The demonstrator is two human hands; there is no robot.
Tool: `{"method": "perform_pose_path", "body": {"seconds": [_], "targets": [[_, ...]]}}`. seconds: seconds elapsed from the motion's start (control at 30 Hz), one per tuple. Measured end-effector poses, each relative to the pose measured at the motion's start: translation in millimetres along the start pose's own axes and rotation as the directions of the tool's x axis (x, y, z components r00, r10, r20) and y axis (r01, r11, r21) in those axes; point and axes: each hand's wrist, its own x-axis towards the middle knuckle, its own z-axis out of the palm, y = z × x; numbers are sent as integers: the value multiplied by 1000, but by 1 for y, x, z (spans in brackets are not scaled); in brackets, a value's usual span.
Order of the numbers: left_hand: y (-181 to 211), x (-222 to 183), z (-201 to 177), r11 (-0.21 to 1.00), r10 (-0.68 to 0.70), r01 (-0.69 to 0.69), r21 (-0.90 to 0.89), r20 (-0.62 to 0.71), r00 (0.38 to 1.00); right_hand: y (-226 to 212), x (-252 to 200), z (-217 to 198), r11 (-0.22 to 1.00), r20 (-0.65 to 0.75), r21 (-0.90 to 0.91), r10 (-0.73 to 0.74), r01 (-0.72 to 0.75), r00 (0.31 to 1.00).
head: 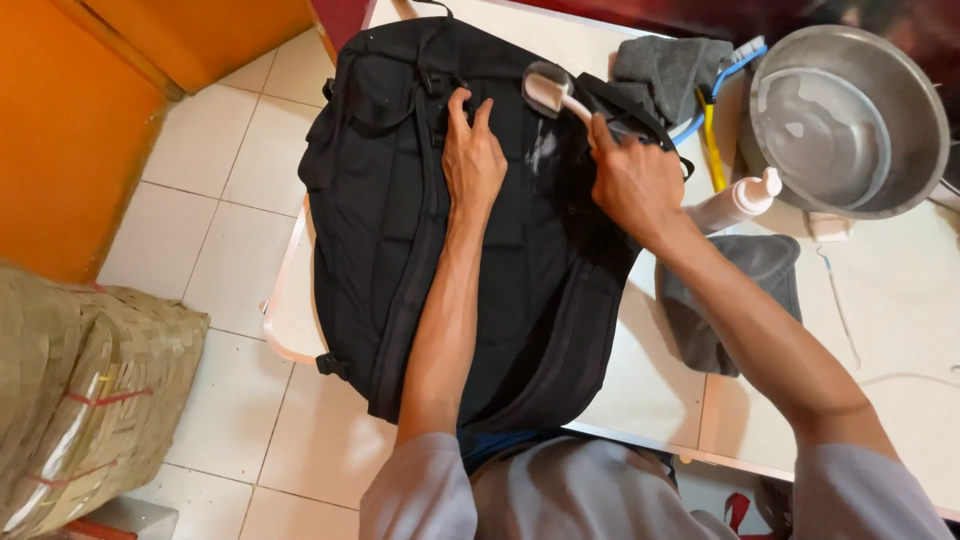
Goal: Brushing and cleaning the back panel of a black backpack with a brush and cleaning solution.
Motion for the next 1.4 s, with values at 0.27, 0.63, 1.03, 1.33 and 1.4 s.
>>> {"method": "perform_pose_path", "body": {"seconds": [0.27, 0.63, 1.03, 1.33, 1.4], "targets": [[0, 0, 6, 1000, 1, -1, -8, -31, 1000, 10, -82, -37, 984, 226, 121, -158, 133, 961], [-4, -3, 7, 999, 17, -18, -43, -28, 999, -3, -79, -26, 983, 206, -4, -177, 182, 962], [-1, -4, 3, 1000, 12, -12, -19, -3, 1000, -14, -27, 19, 990, 265, 137, -49, 12, 963], [-8, -2, 12, 1000, 8, -8, -3, -25, 1000, -34, -131, -34, 960, 389, 136, -280, 246, 878], [-8, -7, 19, 999, 41, -42, -21, -56, 998, -27, -109, -52, 973, 480, 129, -229, 190, 847]]}}
